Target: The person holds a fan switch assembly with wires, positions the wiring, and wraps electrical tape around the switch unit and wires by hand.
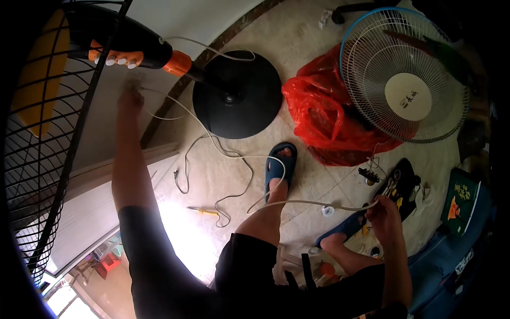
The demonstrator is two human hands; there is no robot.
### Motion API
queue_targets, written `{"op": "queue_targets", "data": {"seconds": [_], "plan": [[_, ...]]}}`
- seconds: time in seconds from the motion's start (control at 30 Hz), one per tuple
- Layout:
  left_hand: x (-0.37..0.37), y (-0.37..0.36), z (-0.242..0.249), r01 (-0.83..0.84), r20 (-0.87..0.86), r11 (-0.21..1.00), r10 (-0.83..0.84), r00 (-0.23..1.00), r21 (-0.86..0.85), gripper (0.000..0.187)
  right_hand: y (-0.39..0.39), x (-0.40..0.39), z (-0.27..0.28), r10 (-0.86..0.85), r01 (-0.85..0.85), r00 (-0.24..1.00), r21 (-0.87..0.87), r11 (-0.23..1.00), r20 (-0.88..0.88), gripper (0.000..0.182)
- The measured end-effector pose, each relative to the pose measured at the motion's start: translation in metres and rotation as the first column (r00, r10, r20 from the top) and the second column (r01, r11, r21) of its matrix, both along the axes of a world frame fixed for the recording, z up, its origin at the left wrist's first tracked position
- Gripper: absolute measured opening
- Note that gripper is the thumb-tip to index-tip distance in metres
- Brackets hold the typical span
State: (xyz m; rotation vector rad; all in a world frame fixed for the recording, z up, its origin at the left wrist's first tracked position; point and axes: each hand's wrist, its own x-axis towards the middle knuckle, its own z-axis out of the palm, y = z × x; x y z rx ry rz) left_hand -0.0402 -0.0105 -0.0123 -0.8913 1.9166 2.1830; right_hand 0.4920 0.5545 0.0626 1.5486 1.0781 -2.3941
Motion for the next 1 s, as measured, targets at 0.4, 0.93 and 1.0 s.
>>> {"op": "queue_targets", "data": {"seconds": [0.4, 0.93, 1.0], "plan": [[-0.063, -0.087, -0.057, 0.331, -0.094, 0.944, -0.33, 0.939, -0.009, 0.033, -0.006, -0.007, 0.002, -0.02, 0.021, 0.999, -0.018, 1.0, 0.033, 0.017], [-0.003, 0.005, -0.019, -0.084, 0.025, 0.942, 0.081, 0.996, 0.324, 0.055, -0.004, -0.005, -0.004, 0.021, -0.021, 1.0, -0.007, 1.0, -0.01, 0.017], [-0.006, -0.002, -0.029, -0.117, 0.013, 0.903, 0.122, 0.992, 0.413, 0.052, -0.005, -0.003, -0.004, 0.009, -0.009, 1.0, -0.012, 1.0, -0.005, 0.017]]}}
